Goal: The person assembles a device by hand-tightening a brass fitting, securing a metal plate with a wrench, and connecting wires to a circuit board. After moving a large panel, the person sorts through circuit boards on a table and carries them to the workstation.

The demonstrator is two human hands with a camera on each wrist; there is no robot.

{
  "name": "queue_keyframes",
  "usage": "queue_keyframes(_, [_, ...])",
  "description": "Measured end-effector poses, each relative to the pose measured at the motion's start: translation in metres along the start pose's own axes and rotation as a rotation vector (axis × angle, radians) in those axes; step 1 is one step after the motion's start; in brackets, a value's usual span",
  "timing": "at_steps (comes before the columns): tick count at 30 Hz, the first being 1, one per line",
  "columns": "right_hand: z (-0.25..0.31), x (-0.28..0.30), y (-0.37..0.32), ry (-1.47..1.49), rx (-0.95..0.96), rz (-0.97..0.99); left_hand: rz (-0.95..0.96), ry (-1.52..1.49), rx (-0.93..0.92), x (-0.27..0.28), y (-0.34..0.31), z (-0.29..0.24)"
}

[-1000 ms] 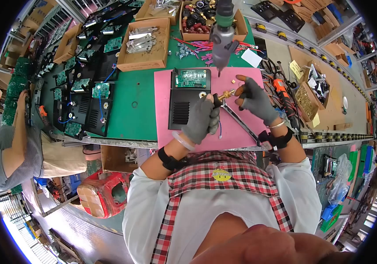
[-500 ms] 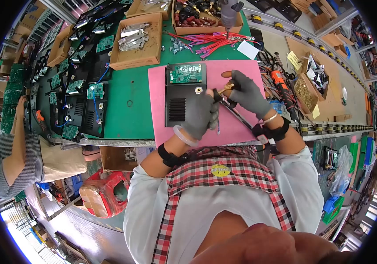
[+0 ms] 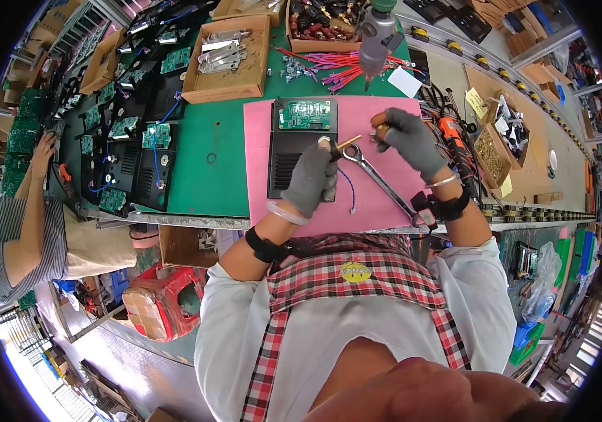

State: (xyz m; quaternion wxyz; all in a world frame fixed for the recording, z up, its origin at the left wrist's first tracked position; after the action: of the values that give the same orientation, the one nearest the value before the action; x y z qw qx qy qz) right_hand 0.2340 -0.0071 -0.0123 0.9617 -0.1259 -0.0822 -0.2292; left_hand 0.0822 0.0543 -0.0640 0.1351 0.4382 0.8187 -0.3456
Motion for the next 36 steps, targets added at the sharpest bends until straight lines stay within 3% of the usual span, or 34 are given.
queue_keyframes(1, [-0.002,0.010,0.005,-0.024,-0.011,-0.061,0.037,-0.026,-0.009,0.003,-0.001,0.000])
queue_keyframes(2, [-0.008,0.021,0.010,-0.268,-0.111,-0.165,0.075,-0.050,-0.017,0.007,-0.003,0.001])
queue_keyframes(9, [-0.026,-0.021,0.035,-1.045,0.223,-0.040,0.181,-0.123,-0.024,0.015,-0.023,0.005])
queue_keyframes(10, [-0.030,-0.023,0.040,-1.154,0.131,-0.025,0.209,-0.156,-0.033,0.016,-0.025,0.006])
queue_keyframes(13, [-0.018,-0.024,0.033,-1.053,0.332,-0.116,0.245,-0.175,-0.032,0.018,-0.030,0.009])
queue_keyframes(17, [0.009,-0.026,-0.003,-0.828,0.382,-0.087,0.303,-0.233,-0.033,0.009,-0.037,0.007])
queue_keyframes(18, [0.010,-0.033,-0.012,-0.701,-0.003,0.046,0.340,-0.244,-0.046,0.005,-0.038,0.007])
queue_keyframes(21, [0.016,-0.064,-0.045,-0.206,-0.098,0.262,0.417,-0.243,-0.031,-0.005,-0.037,0.015])
queue_keyframes(24, [0.048,-0.081,-0.057,-0.157,0.259,0.105,0.396,-0.123,0.008,-0.009,-0.041,0.024])
queue_keyframes(27, [0.046,-0.085,-0.057,-0.221,0.198,0.151,0.362,-0.042,-0.050,-0.012,-0.052,0.016])
queue_keyframes(30, [0.053,-0.086,-0.061,-0.319,0.252,0.126,0.288,-0.083,-0.060,-0.006,-0.051,0.022])
queue_keyframes(36, [0.053,-0.041,-0.056,-0.247,0.205,-0.027,0.336,-0.265,-0.031,0.010,-0.045,0.039])
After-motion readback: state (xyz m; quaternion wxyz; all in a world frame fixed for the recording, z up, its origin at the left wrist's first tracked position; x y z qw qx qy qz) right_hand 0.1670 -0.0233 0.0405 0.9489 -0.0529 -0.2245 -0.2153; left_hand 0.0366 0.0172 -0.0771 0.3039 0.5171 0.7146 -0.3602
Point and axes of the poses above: each hand's wrist, its own y-axis towards the middle knuckle, its own x-axis out of the back of the hand, z = x × y, the point moved 9 cm from there along y, towards the middle knuckle, and after that the axes turned 4 degrees about -x, right-handed, at the moved point
